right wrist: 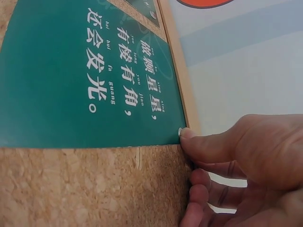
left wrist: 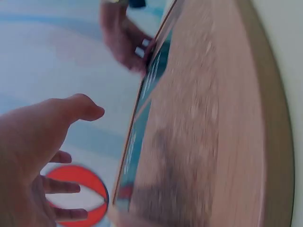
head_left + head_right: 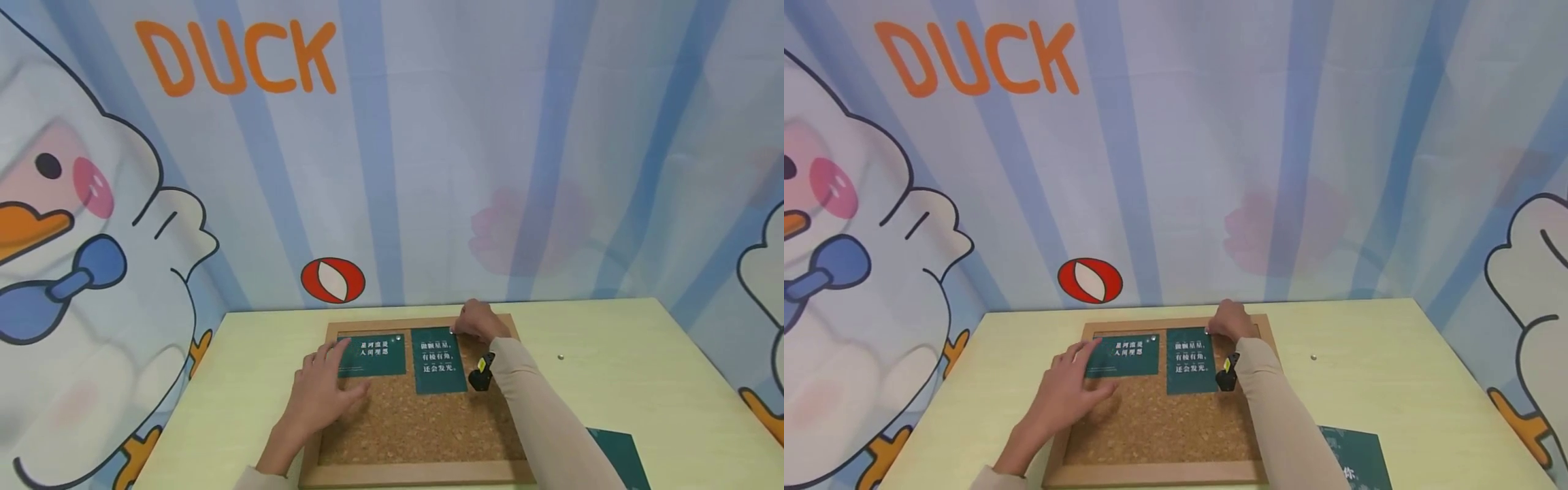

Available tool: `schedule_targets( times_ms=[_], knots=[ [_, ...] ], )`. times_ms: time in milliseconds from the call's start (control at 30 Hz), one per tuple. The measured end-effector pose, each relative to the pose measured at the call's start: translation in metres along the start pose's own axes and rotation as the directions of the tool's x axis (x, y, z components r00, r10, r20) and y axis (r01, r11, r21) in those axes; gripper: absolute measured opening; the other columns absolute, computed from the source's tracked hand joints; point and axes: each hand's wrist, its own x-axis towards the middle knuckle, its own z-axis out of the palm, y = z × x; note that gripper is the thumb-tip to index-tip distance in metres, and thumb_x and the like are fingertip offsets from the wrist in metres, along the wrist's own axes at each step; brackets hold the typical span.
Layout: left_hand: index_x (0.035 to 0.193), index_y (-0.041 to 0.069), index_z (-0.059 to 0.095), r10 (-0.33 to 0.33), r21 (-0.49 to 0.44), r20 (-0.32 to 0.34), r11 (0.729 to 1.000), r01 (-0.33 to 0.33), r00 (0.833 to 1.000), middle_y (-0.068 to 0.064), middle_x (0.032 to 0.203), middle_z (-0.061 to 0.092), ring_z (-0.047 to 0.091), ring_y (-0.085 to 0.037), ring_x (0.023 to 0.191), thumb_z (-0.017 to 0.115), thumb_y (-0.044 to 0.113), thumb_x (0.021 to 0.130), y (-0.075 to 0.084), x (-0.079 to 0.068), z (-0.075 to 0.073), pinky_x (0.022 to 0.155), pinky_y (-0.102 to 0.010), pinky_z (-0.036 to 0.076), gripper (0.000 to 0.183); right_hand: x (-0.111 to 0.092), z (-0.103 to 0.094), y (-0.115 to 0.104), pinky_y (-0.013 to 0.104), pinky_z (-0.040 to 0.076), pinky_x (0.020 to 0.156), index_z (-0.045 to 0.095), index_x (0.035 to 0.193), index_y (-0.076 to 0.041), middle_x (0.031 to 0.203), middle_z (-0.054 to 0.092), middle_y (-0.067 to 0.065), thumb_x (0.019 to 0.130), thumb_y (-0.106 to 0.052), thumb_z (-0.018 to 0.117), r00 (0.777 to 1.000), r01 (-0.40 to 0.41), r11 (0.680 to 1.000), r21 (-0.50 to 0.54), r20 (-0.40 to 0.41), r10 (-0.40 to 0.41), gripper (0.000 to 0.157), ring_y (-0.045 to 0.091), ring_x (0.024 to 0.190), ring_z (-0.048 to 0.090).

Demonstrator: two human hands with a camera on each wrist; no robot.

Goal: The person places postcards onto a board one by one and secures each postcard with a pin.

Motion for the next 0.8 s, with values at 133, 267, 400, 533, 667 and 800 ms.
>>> schedule_targets(
  times_ms=[133, 267, 400, 533, 667, 800],
  knots=[
    [0.159, 0.009, 0.036, -0.146, -0.094, 0.033, 0.984, 0.148, 0.989, -0.026, 0.15, 0.041, 0.048, -0.048, 0.128, 0.08, 0.043, 0.085, -0.017, -0.002, 0.0, 0.093, -0.07, 0.045, 0.093, 0.0, -0.001, 0.001, 0.031, 0.034, 0.052, 0.047, 0.061, -0.013, 0.057, 0.031, -0.002, 0.096, -0.016, 0.075, 1.0, 0.007, 1.0, 0.003, 0.003, -0.007, 0.045, 0.015, 0.052, 0.034],
    [0.159, 0.0, 0.03, -0.272, -0.187, 0.102, 0.939, 0.287, 0.957, -0.033, 0.147, 0.037, 0.054, -0.045, 0.119, 0.081, 0.032, 0.081, -0.034, -0.004, 0.004, 0.094, -0.065, 0.049, 0.099, 0.001, 0.0, 0.002, 0.031, 0.032, 0.051, 0.041, 0.059, -0.015, 0.056, 0.028, -0.003, 0.096, -0.016, 0.074, 0.999, 0.033, 0.999, -0.002, 0.003, -0.033, 0.05, 0.014, 0.05, 0.03],
    [0.153, -0.01, 0.033, -0.321, -0.241, 0.131, 0.907, 0.344, 0.938, -0.035, 0.136, 0.049, 0.058, -0.046, 0.118, 0.08, 0.023, 0.08, -0.051, -0.005, 0.004, 0.095, -0.06, 0.051, 0.093, 0.001, 0.002, 0.002, 0.031, 0.032, 0.051, 0.041, 0.059, -0.015, 0.056, 0.029, -0.003, 0.097, -0.016, 0.074, 0.999, 0.049, 0.999, -0.006, -0.007, -0.049, 0.05, 0.014, 0.051, 0.031],
    [0.145, -0.013, 0.044, -0.329, -0.262, 0.159, 0.895, 0.361, 0.931, -0.027, 0.122, 0.063, 0.063, -0.042, 0.111, 0.08, 0.02, 0.08, -0.059, -0.004, 0.001, 0.091, -0.056, 0.053, 0.081, -0.001, 0.003, 0.001, 0.031, 0.032, 0.051, 0.042, 0.06, -0.015, 0.056, 0.03, -0.002, 0.097, -0.015, 0.073, 0.999, 0.045, 0.999, 0.003, -0.007, -0.045, 0.049, 0.014, 0.051, 0.032],
    [0.137, -0.012, 0.054, -0.34, -0.28, 0.185, 0.881, 0.381, 0.922, -0.017, 0.109, 0.069, 0.067, -0.03, 0.096, 0.081, 0.018, 0.079, -0.06, -0.003, -0.001, 0.083, -0.049, 0.056, 0.07, -0.003, 0.003, 0.001, 0.031, 0.032, 0.051, 0.042, 0.06, -0.014, 0.056, 0.03, -0.002, 0.098, -0.015, 0.072, 0.999, 0.052, 0.999, 0.007, -0.004, -0.052, 0.049, 0.014, 0.051, 0.032],
    [0.132, -0.01, 0.061, -0.35, -0.29, 0.191, 0.873, 0.393, 0.917, -0.012, 0.102, 0.071, 0.067, -0.025, 0.089, 0.079, 0.016, 0.079, -0.058, -0.001, 0.0, 0.078, -0.045, 0.057, 0.062, -0.004, 0.001, 0.001, 0.031, 0.033, 0.052, 0.042, 0.06, -0.015, 0.056, 0.03, -0.003, 0.098, -0.015, 0.072, 0.998, 0.067, 0.998, -0.002, -0.012, -0.067, 0.049, 0.014, 0.051, 0.032]
  ],
)
